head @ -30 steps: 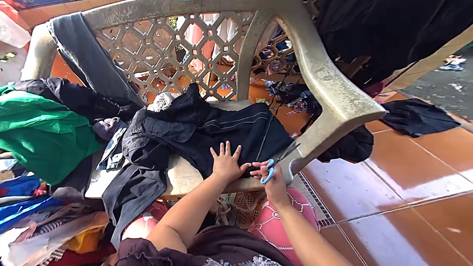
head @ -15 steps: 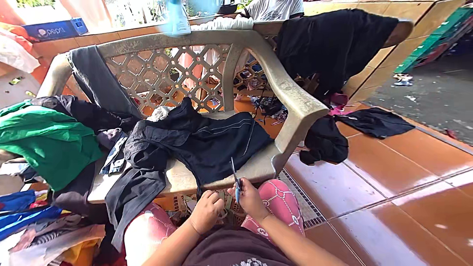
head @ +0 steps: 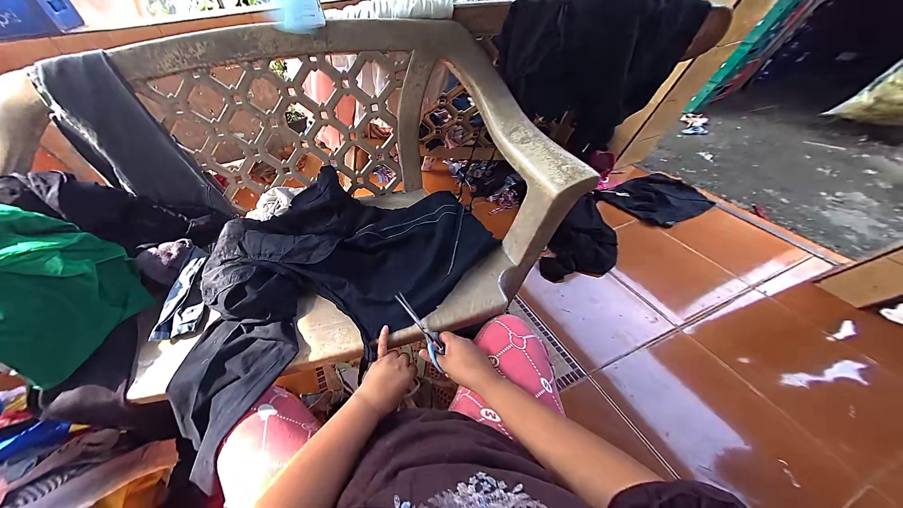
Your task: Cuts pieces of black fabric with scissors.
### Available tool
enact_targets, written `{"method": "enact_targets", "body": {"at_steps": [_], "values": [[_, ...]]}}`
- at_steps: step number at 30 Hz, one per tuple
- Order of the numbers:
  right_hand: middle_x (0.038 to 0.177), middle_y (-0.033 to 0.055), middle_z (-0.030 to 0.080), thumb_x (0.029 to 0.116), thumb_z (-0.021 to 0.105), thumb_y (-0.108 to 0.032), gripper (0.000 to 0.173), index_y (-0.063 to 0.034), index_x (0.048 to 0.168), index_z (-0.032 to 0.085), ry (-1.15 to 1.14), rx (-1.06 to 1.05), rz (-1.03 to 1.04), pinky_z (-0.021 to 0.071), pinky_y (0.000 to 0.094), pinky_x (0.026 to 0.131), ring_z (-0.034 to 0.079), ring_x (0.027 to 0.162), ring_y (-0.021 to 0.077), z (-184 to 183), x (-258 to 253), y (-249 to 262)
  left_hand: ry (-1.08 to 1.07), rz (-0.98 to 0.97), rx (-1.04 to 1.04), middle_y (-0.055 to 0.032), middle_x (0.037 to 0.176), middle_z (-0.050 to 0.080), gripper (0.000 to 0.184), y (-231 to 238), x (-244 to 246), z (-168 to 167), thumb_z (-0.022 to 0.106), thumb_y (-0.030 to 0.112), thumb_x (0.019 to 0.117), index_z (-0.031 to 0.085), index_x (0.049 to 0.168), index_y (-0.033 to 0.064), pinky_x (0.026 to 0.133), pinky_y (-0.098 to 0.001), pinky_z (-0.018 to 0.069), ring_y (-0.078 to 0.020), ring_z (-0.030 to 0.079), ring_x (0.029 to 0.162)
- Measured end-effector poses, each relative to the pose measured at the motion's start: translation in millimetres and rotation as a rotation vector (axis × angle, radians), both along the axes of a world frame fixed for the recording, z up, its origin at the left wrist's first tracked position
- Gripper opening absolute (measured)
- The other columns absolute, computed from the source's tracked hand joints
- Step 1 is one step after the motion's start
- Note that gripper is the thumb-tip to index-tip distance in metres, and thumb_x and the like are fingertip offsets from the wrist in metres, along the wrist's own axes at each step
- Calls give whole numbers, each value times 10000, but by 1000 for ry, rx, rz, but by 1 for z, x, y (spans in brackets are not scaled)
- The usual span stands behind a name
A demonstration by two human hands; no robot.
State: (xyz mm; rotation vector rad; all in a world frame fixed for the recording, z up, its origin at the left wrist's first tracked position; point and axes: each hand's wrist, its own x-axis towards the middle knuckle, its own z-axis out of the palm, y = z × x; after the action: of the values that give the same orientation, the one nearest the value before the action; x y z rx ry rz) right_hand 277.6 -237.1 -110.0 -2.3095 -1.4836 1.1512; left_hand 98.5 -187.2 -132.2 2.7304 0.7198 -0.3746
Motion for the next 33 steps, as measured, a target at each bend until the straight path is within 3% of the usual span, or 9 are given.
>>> {"method": "enact_targets", "body": {"at_steps": [2,6,33], "values": [[1078,192,670,1007,564,-543,563,-18,1209,597,-33,-54,55,511,552,900,663,1037,348,0,-3,4,16,0,9,-232,1201,677,266,1,-3,0,480,-37,1011,649,1215,-59,1229,-660,18,-393,581,1265],[1064,183,669,1001,560,-570,586,-21,1202,600,-21,-51,47,514,535,893,667,1011,330,-3,-4,5,-11,-7,18,-221,1193,683,262,3,-8,-2,477,-28,1015,656,1206,-51,1247,-618,32,-375,589,1262],[1117,200,655,1027,541,-527,560,-6,1233,569,-33,-31,100,500,539,925,651,1074,345,-3,-4,4,-6,15,42,-209,1197,685,263,0,-19,-8,451,-15,1029,666,1176,-51,1261,-569,21,-354,584,1273]]}}
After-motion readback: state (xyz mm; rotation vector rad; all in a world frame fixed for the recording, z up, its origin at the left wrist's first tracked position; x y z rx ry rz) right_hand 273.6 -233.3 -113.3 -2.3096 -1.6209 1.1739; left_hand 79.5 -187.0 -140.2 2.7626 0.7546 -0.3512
